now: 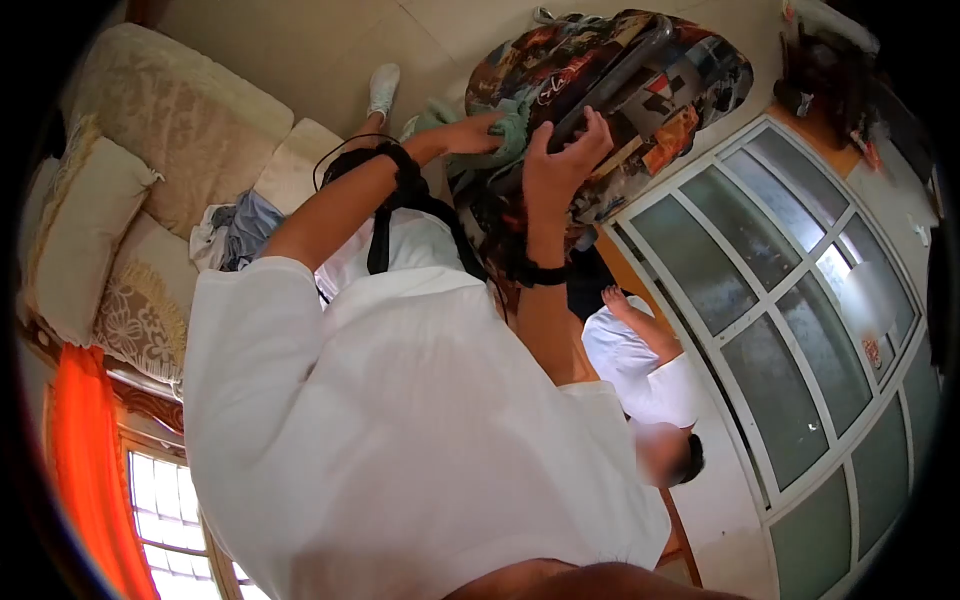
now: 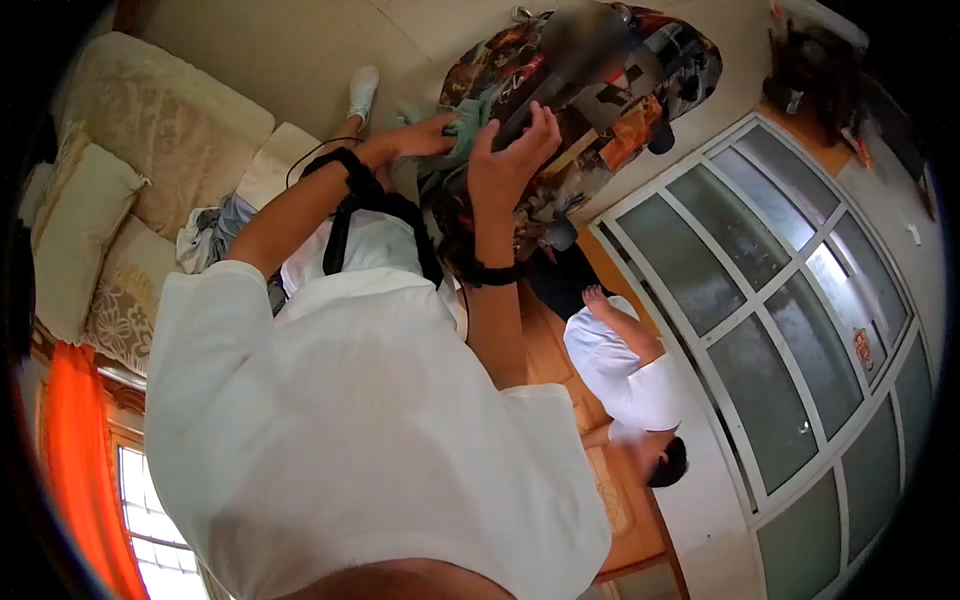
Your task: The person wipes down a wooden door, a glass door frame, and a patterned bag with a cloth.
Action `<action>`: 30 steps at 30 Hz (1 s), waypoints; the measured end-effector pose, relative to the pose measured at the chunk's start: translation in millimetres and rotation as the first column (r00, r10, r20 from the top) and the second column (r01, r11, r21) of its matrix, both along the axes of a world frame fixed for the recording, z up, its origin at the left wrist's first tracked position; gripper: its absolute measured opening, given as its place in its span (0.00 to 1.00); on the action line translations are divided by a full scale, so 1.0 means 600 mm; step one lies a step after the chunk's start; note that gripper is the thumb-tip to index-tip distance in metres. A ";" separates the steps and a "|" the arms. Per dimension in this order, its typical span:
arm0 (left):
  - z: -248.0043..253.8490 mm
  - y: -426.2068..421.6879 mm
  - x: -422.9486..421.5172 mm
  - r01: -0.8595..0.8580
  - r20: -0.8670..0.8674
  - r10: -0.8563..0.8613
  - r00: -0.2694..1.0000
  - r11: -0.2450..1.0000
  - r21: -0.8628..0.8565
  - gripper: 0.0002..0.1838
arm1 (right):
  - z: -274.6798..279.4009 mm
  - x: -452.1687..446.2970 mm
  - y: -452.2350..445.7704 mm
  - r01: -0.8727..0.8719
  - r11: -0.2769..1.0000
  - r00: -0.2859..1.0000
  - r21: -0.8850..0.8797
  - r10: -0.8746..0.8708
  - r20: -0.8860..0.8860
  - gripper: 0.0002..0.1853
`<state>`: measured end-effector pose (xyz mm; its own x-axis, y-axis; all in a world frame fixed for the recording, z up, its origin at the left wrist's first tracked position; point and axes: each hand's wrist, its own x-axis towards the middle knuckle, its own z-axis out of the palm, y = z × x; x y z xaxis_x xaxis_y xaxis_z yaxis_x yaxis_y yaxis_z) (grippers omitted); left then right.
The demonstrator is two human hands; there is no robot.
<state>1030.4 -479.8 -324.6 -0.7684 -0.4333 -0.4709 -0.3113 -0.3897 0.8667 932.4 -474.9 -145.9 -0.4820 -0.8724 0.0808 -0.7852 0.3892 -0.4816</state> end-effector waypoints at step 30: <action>0.031 -0.142 -0.066 0.489 0.224 -0.471 0.854 0.575 -0.656 0.19 | -0.041 0.006 0.002 0.076 0.994 0.981 -0.076 -0.088 -0.174 0.10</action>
